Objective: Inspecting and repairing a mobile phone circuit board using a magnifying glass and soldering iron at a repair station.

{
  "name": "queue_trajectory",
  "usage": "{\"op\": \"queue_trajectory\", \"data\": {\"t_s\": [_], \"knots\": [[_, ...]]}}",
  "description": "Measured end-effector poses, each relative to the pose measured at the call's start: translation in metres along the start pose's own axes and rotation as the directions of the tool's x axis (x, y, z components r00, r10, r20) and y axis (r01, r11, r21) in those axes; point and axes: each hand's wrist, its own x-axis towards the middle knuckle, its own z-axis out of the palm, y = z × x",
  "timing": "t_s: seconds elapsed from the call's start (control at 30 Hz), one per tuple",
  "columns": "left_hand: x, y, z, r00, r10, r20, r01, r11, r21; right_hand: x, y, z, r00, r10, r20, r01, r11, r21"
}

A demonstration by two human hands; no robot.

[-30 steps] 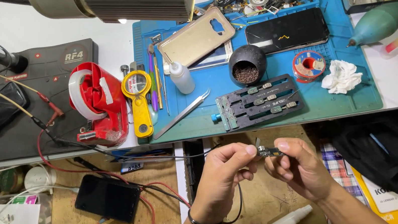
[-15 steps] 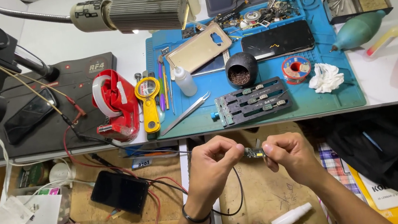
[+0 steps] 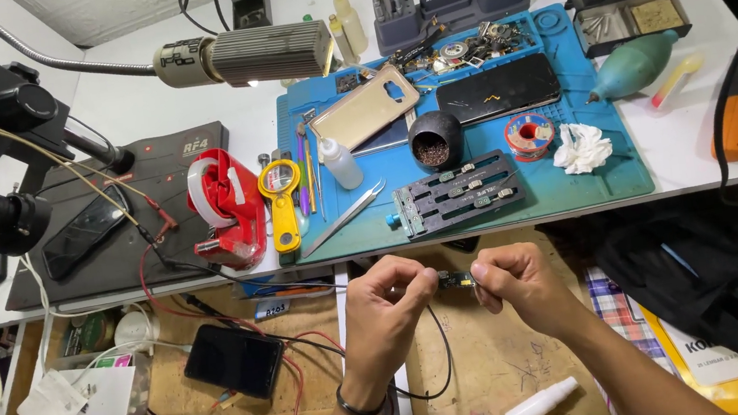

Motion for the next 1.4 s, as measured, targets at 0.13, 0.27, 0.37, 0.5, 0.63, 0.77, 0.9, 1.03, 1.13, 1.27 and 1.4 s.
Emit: {"op": "queue_trajectory", "data": {"t_s": [0.13, 0.27, 0.37, 0.5, 0.63, 0.77, 0.9, 1.03, 1.13, 1.27, 1.4], "knots": [[-0.001, 0.000, 0.000, 1.000, -0.007, -0.013, 0.007, 1.000, 0.014, 0.000, 0.001, 0.001, 1.000, -0.009, 0.009, 0.009, 1.000, 0.008], [-0.001, 0.003, 0.000, 0.999, 0.027, -0.020, -0.026, 0.999, 0.045, 0.001, 0.000, 0.001, 1.000, -0.018, 0.017, 0.018, 1.000, 0.024], [-0.001, 0.004, 0.000, 0.998, 0.051, -0.023, -0.050, 0.997, 0.054, 0.000, 0.001, 0.000, 1.000, -0.013, 0.017, 0.012, 0.999, 0.038], [-0.002, 0.005, 0.000, 0.999, 0.041, -0.026, -0.040, 0.998, 0.054, 0.000, 0.003, 0.000, 1.000, -0.023, 0.016, 0.022, 0.999, 0.039], [-0.002, 0.006, 0.000, 0.999, 0.040, -0.022, -0.039, 0.999, 0.032, 0.000, 0.001, 0.001, 0.999, -0.029, 0.017, 0.029, 0.999, 0.033], [-0.003, 0.009, -0.001, 0.999, 0.039, -0.007, -0.038, 0.999, 0.035, 0.000, 0.000, 0.001, 1.000, -0.010, 0.013, 0.009, 0.999, 0.051], [-0.001, 0.010, -0.002, 1.000, -0.002, -0.010, 0.002, 0.999, 0.053, 0.000, -0.001, 0.001, 0.998, -0.049, 0.031, 0.049, 0.999, 0.010], [0.000, 0.009, -0.004, 0.999, -0.038, 0.022, 0.037, 0.998, 0.043, 0.000, -0.005, 0.001, 0.998, -0.036, 0.059, 0.036, 0.999, -0.001], [-0.001, 0.007, -0.004, 0.998, -0.026, 0.052, 0.027, 1.000, -0.015, 0.000, -0.002, 0.000, 0.996, -0.029, 0.080, 0.028, 0.999, 0.015], [-0.004, 0.002, -0.004, 0.986, -0.092, 0.141, 0.123, 0.965, -0.230, 0.001, -0.003, 0.000, 0.993, 0.092, 0.080, -0.103, 0.984, 0.146], [-0.013, 0.004, 0.001, 0.955, -0.195, 0.222, 0.264, 0.901, -0.344, 0.001, 0.009, -0.004, 0.973, 0.170, 0.155, -0.219, 0.893, 0.392]]}}
